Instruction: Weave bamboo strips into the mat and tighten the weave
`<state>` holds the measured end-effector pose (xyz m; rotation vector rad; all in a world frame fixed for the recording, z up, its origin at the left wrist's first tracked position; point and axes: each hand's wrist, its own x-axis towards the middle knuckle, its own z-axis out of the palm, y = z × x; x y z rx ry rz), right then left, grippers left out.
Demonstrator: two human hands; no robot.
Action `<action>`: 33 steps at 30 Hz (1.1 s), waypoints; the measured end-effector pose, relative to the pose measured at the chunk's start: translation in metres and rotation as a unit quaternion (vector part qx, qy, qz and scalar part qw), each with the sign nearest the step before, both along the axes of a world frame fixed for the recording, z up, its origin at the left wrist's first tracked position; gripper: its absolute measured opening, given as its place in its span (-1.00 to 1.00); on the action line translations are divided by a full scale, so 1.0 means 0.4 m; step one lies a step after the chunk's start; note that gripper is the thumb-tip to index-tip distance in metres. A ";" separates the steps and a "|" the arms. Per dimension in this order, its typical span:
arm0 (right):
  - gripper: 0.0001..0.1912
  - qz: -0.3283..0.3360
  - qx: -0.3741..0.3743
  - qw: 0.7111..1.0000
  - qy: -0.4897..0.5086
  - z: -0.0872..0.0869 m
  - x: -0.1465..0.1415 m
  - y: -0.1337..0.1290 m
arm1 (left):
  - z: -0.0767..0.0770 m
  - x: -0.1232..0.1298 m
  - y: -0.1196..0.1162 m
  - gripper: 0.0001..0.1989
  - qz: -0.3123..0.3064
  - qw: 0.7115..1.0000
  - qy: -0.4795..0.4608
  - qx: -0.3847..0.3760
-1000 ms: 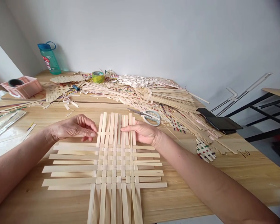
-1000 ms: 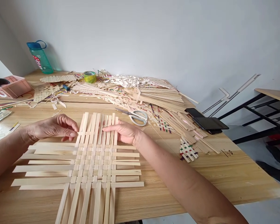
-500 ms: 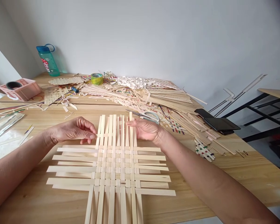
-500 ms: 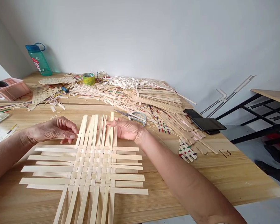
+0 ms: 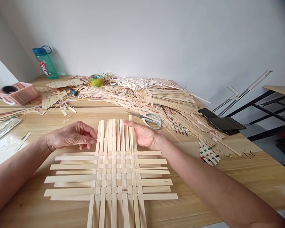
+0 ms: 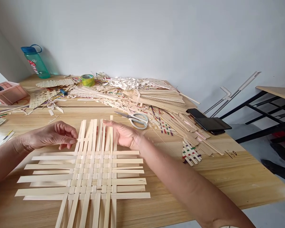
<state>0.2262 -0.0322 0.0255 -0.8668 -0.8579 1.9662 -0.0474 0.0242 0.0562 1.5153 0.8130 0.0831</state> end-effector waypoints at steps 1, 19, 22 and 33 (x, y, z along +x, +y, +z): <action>-0.61 0.002 -0.012 1.000 0.027 -0.002 0.000 0.000 | -0.001 -0.001 0.002 -0.79 0.007 1.000 -0.004 -0.003; -0.49 0.076 -0.019 0.996 0.046 0.010 -0.022 -0.029 | -0.006 -0.009 0.003 -0.65 0.038 0.998 -0.041 -0.035; -0.42 0.106 -0.013 0.993 0.059 0.016 -0.023 -0.043 | -0.001 -0.015 0.001 -0.66 0.053 0.997 -0.056 -0.028; -0.65 0.082 0.019 0.995 -0.050 0.019 -0.031 -0.031 | 0.022 0.005 0.007 -0.74 0.050 0.998 -0.033 0.013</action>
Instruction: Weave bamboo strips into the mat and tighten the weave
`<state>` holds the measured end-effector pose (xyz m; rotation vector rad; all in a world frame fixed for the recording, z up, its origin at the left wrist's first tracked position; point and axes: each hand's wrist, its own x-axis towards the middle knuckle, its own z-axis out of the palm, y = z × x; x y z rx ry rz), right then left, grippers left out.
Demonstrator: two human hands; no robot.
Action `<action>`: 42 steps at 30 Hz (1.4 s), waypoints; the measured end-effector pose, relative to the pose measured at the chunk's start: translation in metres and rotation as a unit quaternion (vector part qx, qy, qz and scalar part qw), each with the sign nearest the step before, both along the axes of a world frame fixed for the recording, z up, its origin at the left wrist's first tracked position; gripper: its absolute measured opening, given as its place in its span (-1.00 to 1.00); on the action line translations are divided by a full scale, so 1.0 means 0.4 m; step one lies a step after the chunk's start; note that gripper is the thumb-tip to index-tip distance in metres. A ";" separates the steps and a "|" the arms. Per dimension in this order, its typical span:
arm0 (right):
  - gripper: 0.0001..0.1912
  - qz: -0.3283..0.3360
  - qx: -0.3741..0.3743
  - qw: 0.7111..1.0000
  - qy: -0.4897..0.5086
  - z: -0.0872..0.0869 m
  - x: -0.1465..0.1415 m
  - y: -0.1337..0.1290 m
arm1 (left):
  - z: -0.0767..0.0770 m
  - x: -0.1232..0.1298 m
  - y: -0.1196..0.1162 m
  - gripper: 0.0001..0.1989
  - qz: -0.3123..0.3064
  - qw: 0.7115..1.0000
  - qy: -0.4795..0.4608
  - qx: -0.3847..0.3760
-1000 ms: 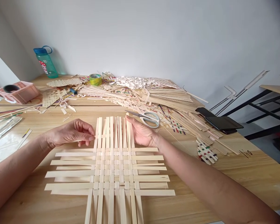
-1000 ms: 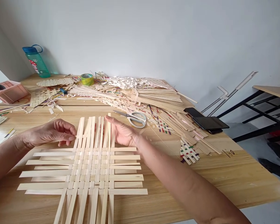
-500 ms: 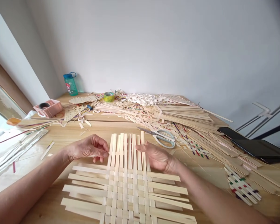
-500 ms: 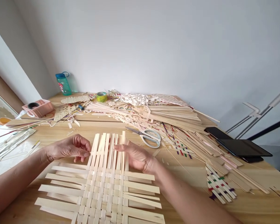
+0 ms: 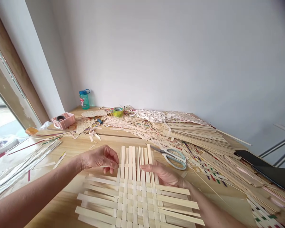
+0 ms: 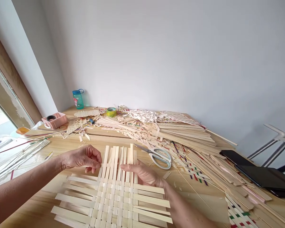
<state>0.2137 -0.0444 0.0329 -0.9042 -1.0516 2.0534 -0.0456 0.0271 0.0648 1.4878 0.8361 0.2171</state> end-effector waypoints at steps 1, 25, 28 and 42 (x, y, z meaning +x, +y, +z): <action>-0.66 -0.008 0.000 1.000 -0.005 -0.001 0.001 0.002 | 0.001 0.002 0.002 -0.75 -0.006 1.000 0.004 0.004; -0.61 -0.053 -0.047 0.997 -0.016 -0.024 0.005 0.005 | -0.006 -0.044 0.033 -0.76 -0.064 0.997 -0.032 0.015; -0.67 -0.059 -0.059 0.996 -0.032 -0.021 0.006 0.002 | -0.014 -0.050 0.040 -0.76 -0.058 0.998 -0.035 0.013; -0.57 -0.027 -0.054 0.998 0.021 -0.015 -0.001 -0.001 | -0.033 -0.050 0.045 -0.82 -0.080 0.995 -0.052 0.028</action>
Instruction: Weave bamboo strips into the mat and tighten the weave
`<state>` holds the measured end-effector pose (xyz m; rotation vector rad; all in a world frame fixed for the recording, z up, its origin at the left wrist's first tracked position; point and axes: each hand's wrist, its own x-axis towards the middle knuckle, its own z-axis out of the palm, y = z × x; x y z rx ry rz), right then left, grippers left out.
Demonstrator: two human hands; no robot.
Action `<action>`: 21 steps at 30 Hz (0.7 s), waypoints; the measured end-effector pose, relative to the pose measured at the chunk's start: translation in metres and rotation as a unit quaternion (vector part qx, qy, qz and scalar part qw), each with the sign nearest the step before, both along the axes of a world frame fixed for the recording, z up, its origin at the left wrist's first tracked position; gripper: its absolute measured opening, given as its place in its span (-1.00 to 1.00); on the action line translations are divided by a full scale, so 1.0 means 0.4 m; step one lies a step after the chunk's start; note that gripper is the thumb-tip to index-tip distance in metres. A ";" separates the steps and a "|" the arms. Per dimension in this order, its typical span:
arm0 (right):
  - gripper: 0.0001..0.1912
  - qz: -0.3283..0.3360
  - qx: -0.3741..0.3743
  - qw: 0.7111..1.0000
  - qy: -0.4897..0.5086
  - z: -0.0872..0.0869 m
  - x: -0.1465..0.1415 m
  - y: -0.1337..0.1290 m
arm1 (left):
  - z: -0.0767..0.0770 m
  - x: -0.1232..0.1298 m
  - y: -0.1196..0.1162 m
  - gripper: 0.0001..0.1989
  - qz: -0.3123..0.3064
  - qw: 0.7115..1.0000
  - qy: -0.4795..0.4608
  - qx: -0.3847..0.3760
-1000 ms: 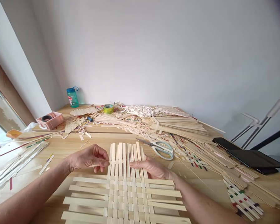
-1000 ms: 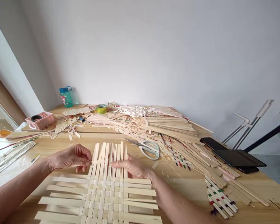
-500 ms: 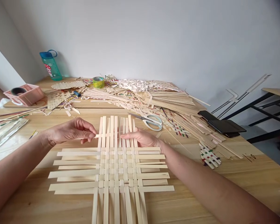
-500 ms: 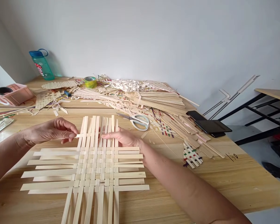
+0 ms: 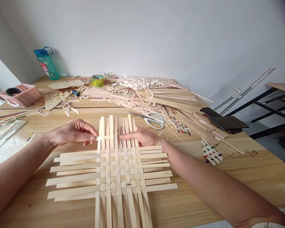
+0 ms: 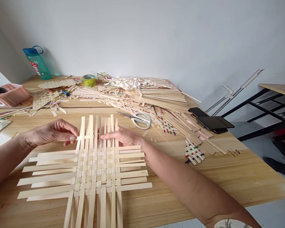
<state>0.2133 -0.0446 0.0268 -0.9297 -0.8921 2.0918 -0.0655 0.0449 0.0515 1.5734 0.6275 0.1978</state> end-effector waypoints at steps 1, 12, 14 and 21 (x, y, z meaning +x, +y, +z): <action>-0.58 0.002 0.000 1.000 0.003 0.000 0.000 0.001 | -0.001 0.002 0.000 -0.81 0.001 1.000 0.002 0.000; -0.66 0.002 0.013 1.000 -0.014 0.005 -0.005 -0.002 | 0.027 0.036 -0.016 -0.77 0.016 0.996 0.053 0.070; -0.69 0.005 0.030 0.999 -0.034 0.007 -0.002 -0.002 | 0.033 0.036 -0.020 -0.79 0.020 0.993 0.071 0.087; -0.74 0.011 0.063 0.997 -0.041 0.009 0.001 -0.002 | 0.039 0.037 -0.033 -0.79 0.034 0.990 0.091 0.103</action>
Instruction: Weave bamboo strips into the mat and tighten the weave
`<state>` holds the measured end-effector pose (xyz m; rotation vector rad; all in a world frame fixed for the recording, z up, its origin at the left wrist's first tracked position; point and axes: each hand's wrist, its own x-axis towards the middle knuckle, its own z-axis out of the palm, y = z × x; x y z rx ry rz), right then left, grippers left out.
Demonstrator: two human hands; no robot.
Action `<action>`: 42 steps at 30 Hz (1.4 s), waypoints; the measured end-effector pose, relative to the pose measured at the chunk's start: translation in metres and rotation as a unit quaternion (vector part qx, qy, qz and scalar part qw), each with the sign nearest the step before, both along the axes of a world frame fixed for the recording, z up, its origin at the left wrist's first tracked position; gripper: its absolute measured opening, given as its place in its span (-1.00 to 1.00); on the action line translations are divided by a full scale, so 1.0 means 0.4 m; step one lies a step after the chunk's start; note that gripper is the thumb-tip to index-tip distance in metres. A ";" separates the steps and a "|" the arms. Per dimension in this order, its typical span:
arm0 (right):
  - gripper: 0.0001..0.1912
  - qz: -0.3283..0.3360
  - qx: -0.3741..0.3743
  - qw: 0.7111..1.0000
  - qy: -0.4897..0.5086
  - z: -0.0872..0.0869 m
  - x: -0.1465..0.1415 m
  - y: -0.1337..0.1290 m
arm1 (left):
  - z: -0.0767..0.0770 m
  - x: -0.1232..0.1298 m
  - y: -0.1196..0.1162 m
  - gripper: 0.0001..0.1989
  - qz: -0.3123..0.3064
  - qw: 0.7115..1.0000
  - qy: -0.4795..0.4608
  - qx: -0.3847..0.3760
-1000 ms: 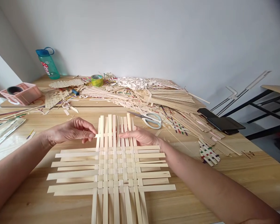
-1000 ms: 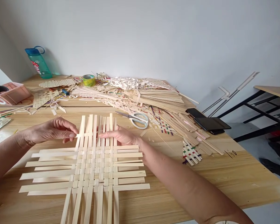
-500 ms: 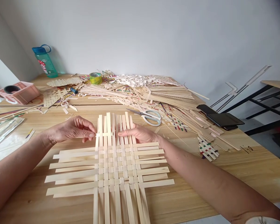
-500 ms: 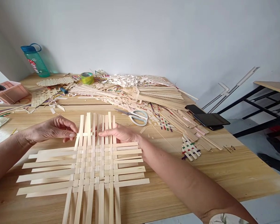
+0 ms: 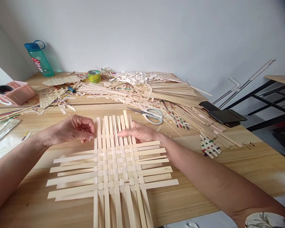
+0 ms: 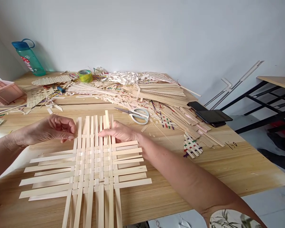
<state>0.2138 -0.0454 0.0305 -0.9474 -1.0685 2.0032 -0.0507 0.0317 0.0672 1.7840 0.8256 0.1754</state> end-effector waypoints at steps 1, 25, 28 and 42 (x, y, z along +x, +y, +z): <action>-0.75 -0.002 -0.003 1.000 0.004 -0.001 -0.001 0.000 | -0.002 0.001 -0.001 -0.78 -0.001 1.000 -0.001 0.000; -0.79 -0.021 -0.018 1.000 -0.005 -0.012 0.000 0.005 | -0.019 -0.002 0.015 -0.81 -0.027 0.999 -0.035 0.002; -0.80 -0.022 -0.018 1.000 -0.006 -0.014 0.001 0.005 | -0.015 -0.003 0.014 -0.83 -0.030 0.999 -0.031 -0.006; -0.78 -0.039 -0.041 0.998 0.017 -0.006 -0.004 0.003 | -0.009 0.015 -0.007 -0.82 -0.037 0.999 -0.037 0.012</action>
